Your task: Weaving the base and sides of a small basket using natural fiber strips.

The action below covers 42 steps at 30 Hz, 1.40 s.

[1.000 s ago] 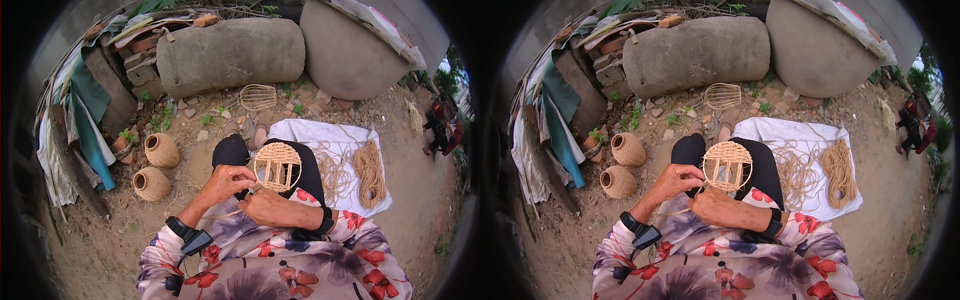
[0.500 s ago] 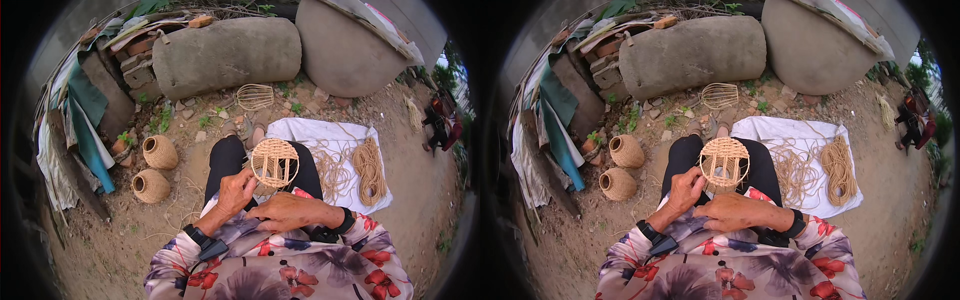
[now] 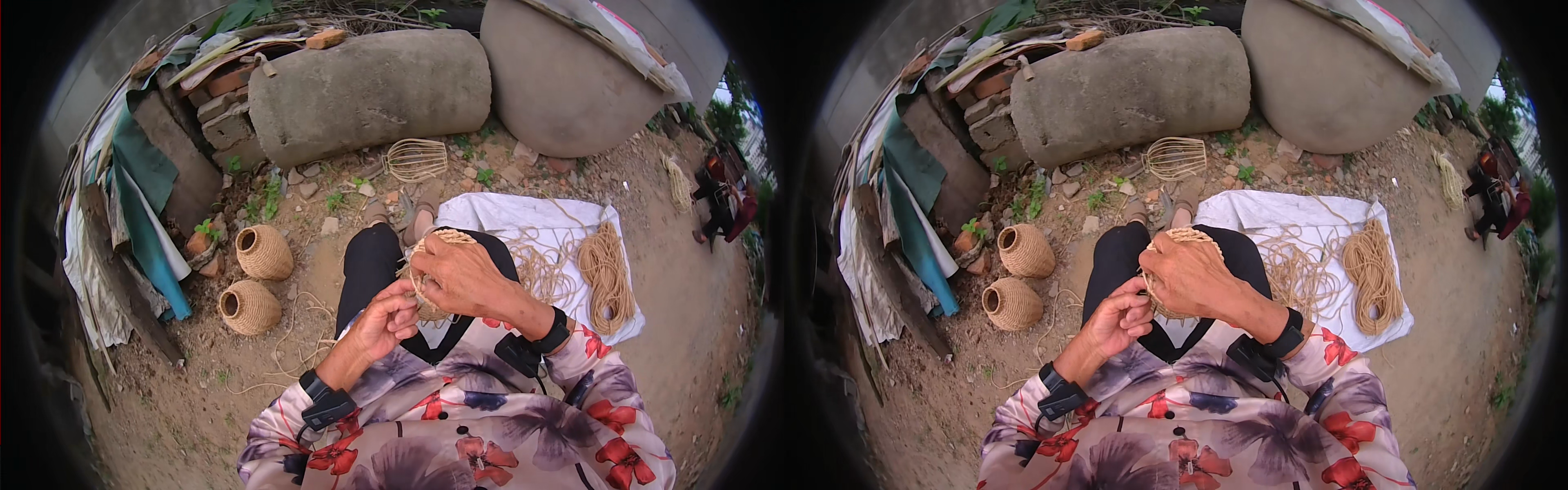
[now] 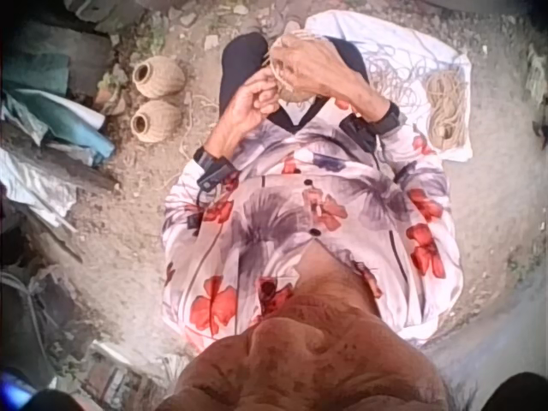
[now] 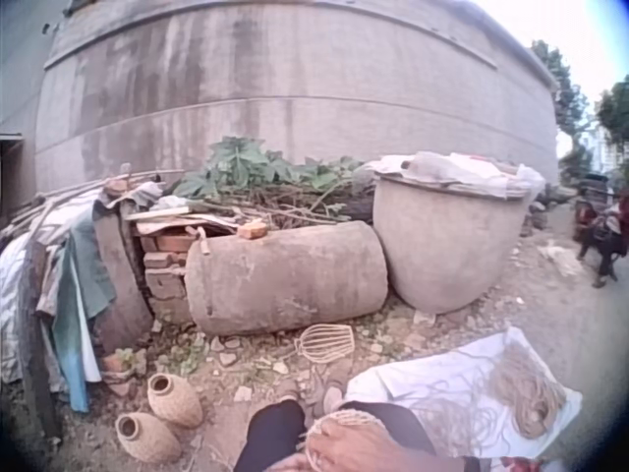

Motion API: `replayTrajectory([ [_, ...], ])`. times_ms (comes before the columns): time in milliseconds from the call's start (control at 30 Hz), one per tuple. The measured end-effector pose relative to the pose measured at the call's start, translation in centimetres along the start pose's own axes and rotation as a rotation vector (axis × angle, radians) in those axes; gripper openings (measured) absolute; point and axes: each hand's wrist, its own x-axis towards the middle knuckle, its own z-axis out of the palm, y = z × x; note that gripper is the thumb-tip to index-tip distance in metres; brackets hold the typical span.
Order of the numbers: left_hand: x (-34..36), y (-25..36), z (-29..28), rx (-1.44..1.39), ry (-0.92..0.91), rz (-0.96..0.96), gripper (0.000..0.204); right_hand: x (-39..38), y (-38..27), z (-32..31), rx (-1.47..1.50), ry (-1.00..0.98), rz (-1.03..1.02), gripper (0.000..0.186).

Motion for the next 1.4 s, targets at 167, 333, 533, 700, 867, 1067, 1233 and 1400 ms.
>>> replayTrajectory([
  [167, -0.1, 0.0, 0.2, 0.070, 0.038, 0.024, 0.017, 0.3, 0.2, 0.4, -0.005, -0.063, -0.103, 0.014],
  [333, -0.2, -0.5, 1.6, 0.940, 0.498, 0.585, 0.013, -0.8, 0.3, 1.3, 0.078, -0.018, -0.177, 0.023],
  [533, -0.2, 1.3, 4.4, 1.427, 0.290, 0.563, 0.018, -1.2, -0.6, -0.2, 0.090, 0.175, -0.271, 0.022],
  [700, -0.5, 6.1, 9.4, 1.001, 0.015, 0.432, 0.019, -3.4, -0.4, -1.1, 0.413, 0.143, 0.172, 0.018],
  [867, -1.4, 7.6, 13.8, 1.208, -0.002, 0.380, 0.023, -4.0, -1.3, -1.0, 0.840, 0.191, 0.204, 0.023],
  [1067, -2.1, 3.7, 6.4, 1.672, 0.096, 0.668, 0.034, -11.2, 0.9, 1.3, 1.413, 0.330, 0.713, 0.024],
  [1233, -1.8, 1.8, 5.1, 2.150, 0.080, 0.839, 0.042, -11.8, 2.2, 2.2, 1.492, 0.454, 0.786, 0.017],
  [1400, -1.4, 1.4, 4.5, 2.254, 0.070, 0.943, 0.049, -7.8, 3.2, 0.5, 1.412, 0.475, 0.624, 0.013],
])
